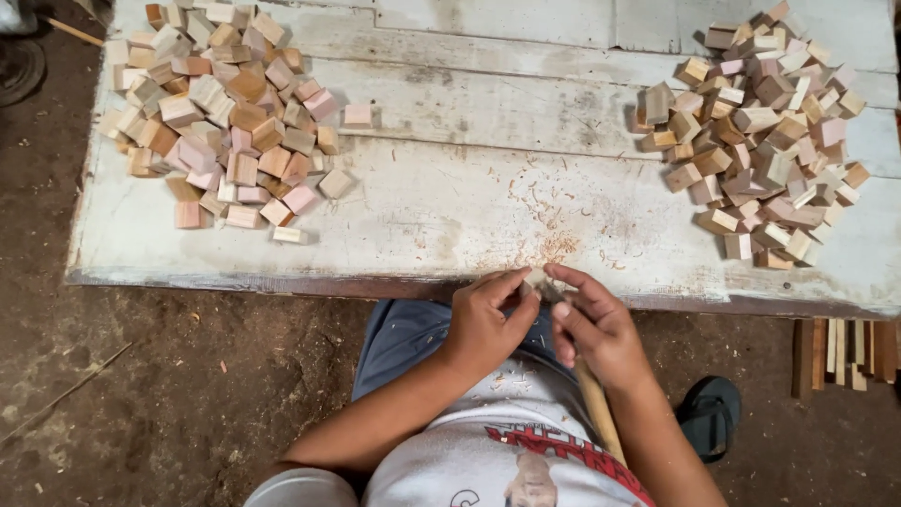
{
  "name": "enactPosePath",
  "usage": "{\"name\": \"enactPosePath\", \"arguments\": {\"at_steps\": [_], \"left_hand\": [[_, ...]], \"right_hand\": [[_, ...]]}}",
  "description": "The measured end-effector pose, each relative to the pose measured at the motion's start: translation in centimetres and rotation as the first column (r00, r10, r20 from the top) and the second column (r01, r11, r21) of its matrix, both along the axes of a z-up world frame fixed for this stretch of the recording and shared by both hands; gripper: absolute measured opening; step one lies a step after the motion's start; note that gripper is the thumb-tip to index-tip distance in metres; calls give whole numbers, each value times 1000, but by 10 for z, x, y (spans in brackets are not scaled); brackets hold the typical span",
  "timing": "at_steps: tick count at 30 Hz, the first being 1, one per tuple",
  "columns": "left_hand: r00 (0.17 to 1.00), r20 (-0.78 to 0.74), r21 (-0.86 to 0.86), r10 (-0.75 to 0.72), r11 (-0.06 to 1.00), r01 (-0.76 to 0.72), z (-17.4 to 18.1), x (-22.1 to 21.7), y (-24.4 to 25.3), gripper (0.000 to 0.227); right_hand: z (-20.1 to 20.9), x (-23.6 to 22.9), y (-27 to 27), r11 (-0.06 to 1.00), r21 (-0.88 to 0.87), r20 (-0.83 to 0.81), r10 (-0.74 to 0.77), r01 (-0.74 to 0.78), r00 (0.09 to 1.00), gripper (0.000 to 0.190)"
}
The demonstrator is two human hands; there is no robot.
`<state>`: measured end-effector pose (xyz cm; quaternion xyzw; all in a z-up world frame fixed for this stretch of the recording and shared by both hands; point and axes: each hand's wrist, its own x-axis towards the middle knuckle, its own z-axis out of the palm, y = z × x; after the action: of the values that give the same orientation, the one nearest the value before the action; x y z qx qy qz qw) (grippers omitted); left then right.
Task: The person uses a small hand tool to trim and shave the edges of small wooden blocks on a workbench.
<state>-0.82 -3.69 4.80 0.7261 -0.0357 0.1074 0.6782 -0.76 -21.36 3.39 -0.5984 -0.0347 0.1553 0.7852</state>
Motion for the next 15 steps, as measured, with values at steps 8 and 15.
{"name": "enactPosePath", "arguments": {"at_steps": [8, 15], "left_hand": [[998, 65, 98, -13, 995, 7, 1, -1, 1, 29], [981, -54, -255, -185, 953, 166, -4, 9, 5, 28]], "right_hand": [[-20, 7, -3, 1000, 17, -40, -19, 20, 999, 39], [-11, 14, -26, 918, 394, -135, 14, 41, 991, 49]]}}
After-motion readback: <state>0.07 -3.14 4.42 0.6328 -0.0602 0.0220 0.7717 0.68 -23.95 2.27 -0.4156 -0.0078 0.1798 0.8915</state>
